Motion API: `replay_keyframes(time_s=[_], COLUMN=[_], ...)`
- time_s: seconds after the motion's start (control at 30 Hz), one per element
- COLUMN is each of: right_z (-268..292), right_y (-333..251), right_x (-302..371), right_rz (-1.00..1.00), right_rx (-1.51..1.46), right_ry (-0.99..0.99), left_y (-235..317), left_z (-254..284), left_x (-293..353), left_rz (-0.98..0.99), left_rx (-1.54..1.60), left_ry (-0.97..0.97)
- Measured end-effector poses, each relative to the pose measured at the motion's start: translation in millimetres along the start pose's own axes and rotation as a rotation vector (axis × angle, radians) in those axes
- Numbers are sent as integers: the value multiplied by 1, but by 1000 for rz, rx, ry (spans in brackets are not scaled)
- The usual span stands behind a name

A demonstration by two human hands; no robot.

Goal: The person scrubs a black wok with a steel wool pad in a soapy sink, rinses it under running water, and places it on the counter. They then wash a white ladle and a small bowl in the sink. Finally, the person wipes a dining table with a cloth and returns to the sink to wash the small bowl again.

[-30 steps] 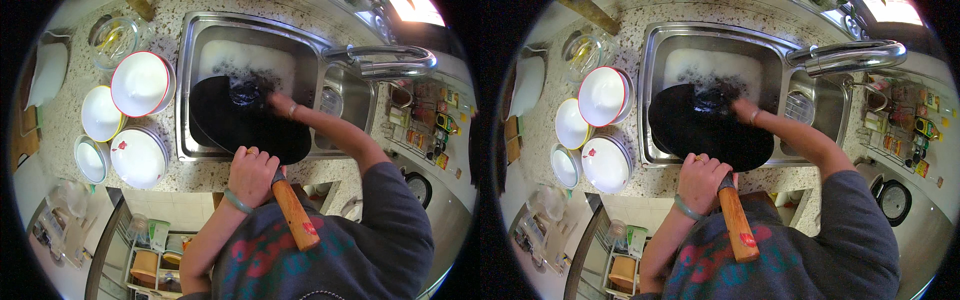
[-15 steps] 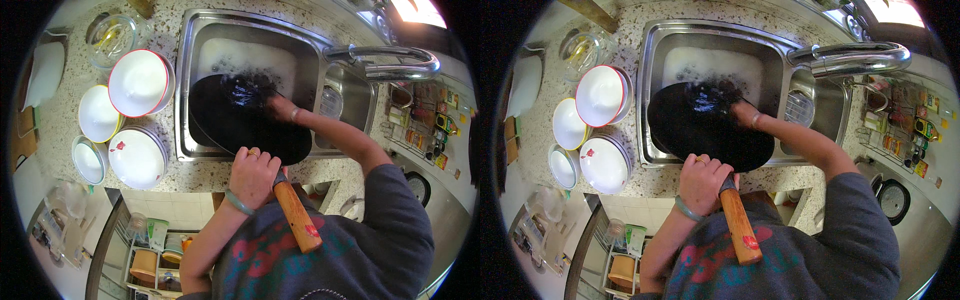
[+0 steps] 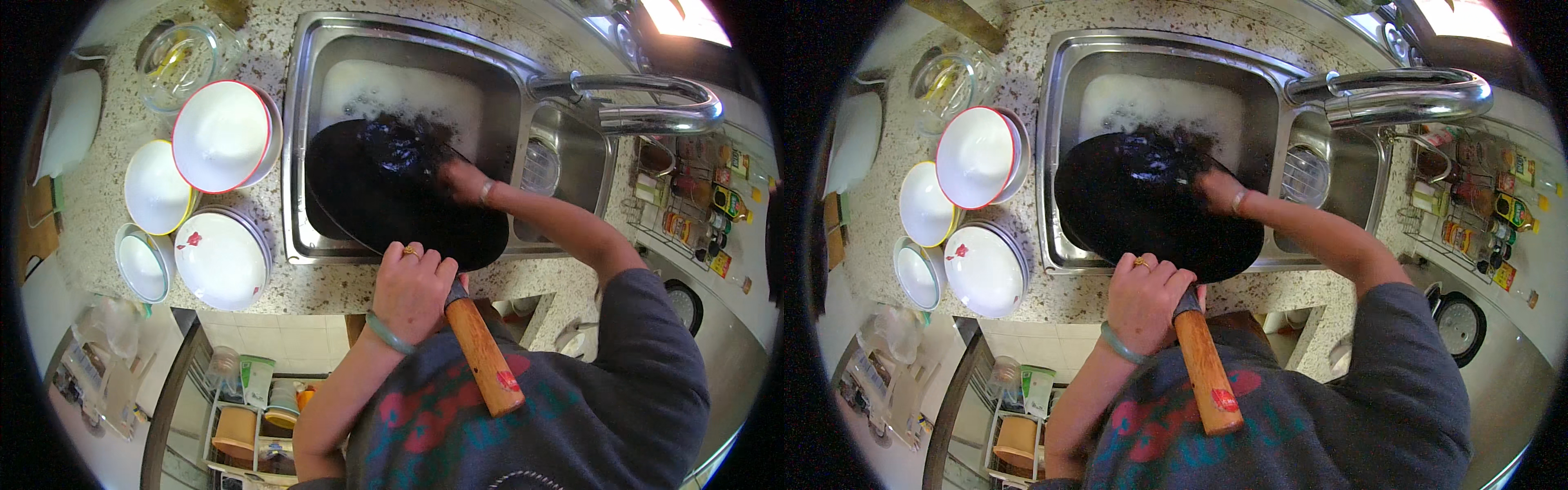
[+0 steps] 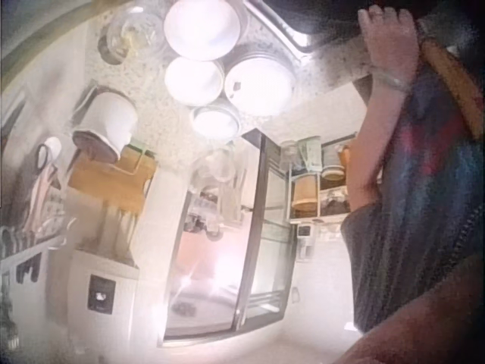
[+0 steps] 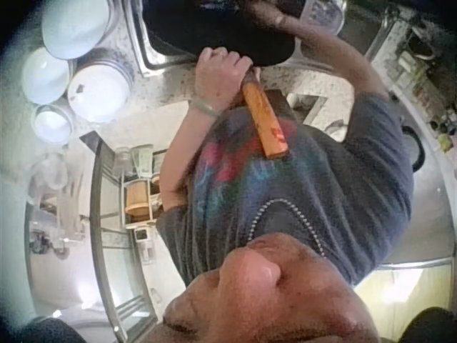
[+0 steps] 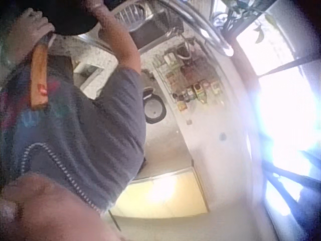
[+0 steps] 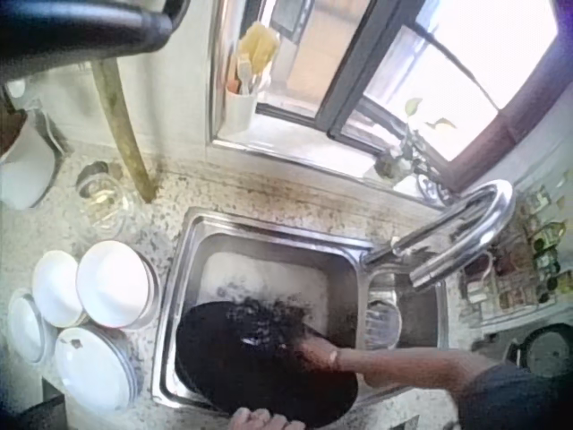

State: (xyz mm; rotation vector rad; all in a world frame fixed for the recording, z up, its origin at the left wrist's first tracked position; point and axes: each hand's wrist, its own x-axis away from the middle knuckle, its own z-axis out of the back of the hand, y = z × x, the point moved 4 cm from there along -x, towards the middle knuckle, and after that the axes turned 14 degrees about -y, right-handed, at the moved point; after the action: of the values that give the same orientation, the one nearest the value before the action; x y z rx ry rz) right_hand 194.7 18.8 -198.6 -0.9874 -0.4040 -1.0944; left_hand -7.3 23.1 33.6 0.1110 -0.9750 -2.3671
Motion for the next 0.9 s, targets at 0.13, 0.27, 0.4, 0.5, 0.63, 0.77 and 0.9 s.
replay_keyframes(time_s=[0.13, 0.27, 0.4, 0.5, 0.63, 0.77, 0.9], right_z=[19, 49, 88, 71, 37, 59, 76], right_y=[-20, 19, 88, 93, 90, 112, 53], right_x=[29, -62, -93, -82, -85, -73, -12], right_rz=[-78, -35, -168, -361, -340, -637, -158], right_rx=[-298, 59, 14, -5, 126, -256, -321], right_ry=[-250, 320, 421, 408, 370, 300, 164], left_y=[1, 2, 2, 1, 2, 3, 2], left_z=[-4, 0, -2, -4, -1, -2, -5], left_x=[1, -3, 2, 2, 0, 0, 2], left_rz=[0, -6, 3, 16, 12, 8, 0], left_rx=[-18, -10, -6, 1, -1, 2, -10], left_ry=[-1, 20, 7, 6, 4, 9, 6])
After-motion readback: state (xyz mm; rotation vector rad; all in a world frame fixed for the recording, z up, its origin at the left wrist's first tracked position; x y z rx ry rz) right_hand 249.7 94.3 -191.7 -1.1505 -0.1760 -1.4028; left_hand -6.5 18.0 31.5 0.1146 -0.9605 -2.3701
